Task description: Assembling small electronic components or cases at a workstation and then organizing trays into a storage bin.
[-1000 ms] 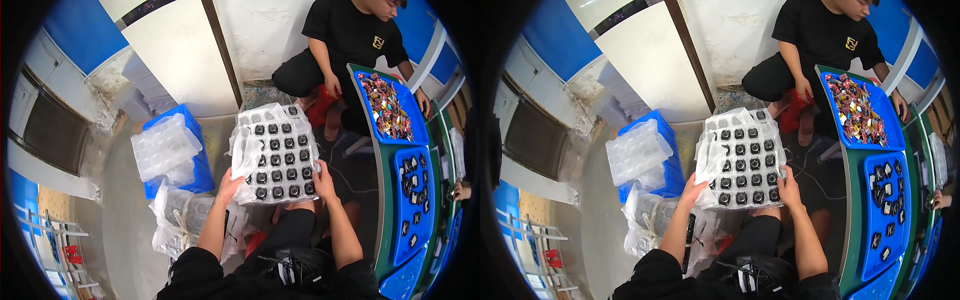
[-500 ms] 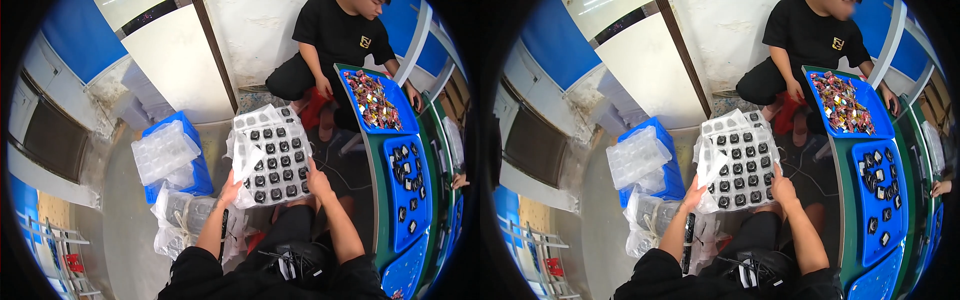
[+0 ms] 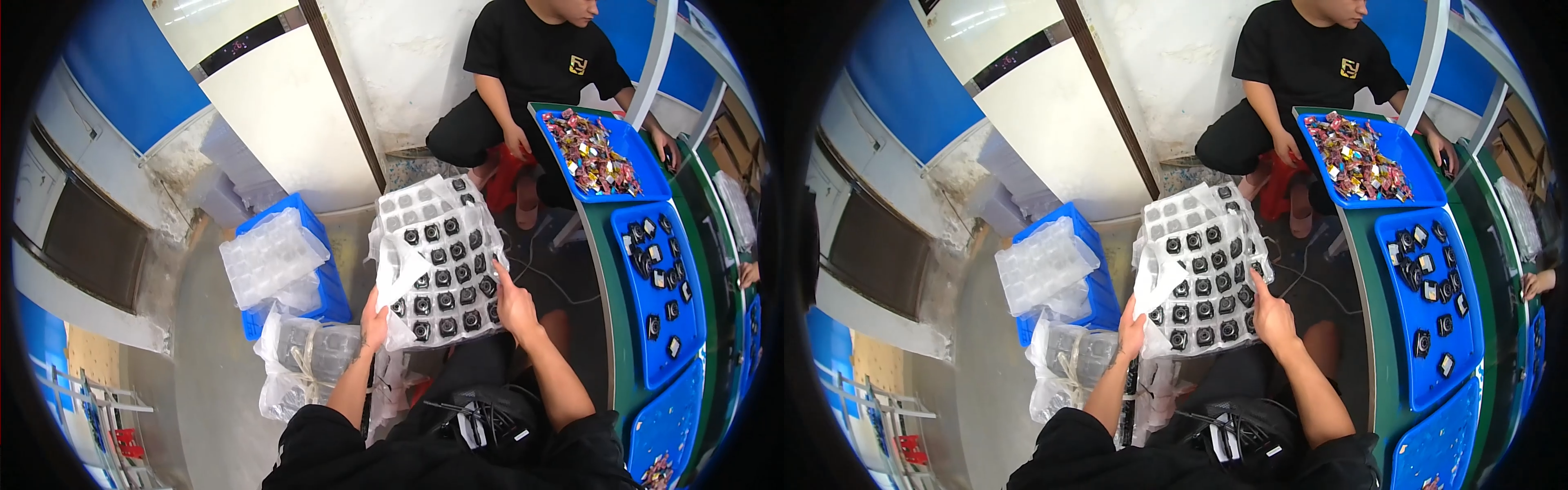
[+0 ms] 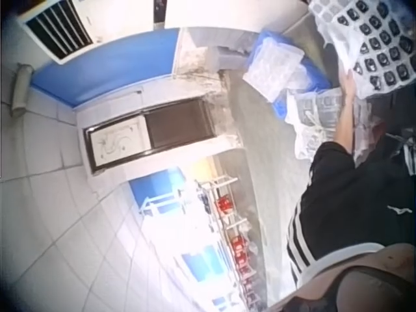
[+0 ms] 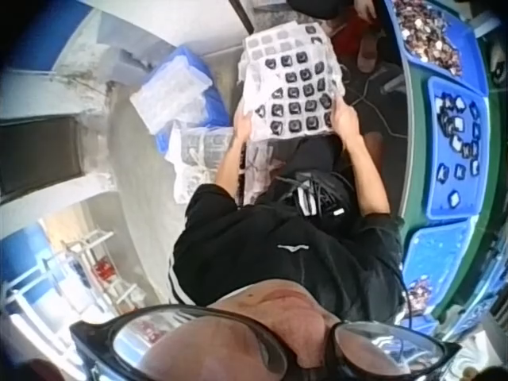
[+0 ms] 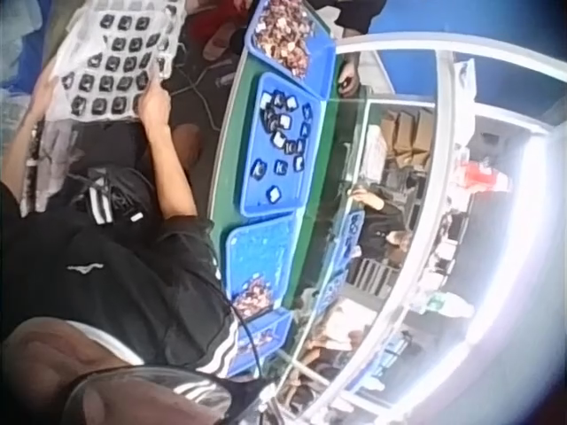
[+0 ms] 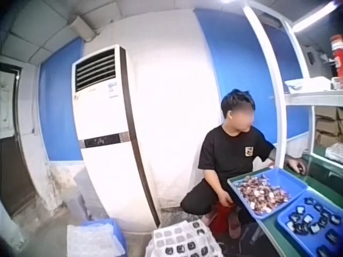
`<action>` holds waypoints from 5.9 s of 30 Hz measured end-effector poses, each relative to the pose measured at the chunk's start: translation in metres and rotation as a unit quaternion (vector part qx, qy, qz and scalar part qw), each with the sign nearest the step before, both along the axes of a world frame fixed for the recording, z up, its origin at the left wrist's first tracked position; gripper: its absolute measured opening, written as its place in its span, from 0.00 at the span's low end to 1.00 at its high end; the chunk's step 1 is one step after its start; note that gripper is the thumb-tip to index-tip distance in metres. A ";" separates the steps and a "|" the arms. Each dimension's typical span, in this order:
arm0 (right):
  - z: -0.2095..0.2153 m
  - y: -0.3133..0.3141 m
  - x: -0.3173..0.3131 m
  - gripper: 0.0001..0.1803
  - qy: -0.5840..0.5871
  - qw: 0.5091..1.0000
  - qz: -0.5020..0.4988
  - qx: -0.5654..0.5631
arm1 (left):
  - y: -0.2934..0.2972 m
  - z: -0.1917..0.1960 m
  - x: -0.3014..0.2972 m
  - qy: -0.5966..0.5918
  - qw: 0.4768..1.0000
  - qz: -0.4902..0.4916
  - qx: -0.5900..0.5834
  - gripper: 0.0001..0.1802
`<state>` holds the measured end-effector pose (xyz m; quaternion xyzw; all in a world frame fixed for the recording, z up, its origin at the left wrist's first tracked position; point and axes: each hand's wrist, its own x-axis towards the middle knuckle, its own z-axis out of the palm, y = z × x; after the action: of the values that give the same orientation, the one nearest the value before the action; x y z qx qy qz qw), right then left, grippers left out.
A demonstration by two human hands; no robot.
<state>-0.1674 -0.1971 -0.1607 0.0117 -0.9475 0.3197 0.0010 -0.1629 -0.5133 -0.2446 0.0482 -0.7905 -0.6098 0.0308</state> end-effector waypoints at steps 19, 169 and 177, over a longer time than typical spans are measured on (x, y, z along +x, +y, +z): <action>0.133 0.034 0.132 0.27 0.233 0.936 -0.158 -0.210 | 0.035 0.170 0.023 0.131 0.981 -0.076 0.121 0.31; 0.435 0.218 0.043 0.15 0.289 0.783 -0.185 -0.519 | 0.229 0.307 0.079 -0.200 0.748 -0.199 0.600 0.21; 0.369 0.274 0.033 0.11 0.198 0.845 -0.260 -0.424 | 0.222 0.303 0.083 -0.204 0.751 -0.195 0.597 0.22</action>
<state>-0.1340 0.0764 0.2080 -0.1731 -0.6674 0.6694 0.2768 -0.0803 -0.2916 0.0581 0.0247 -0.2453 -0.9260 -0.2861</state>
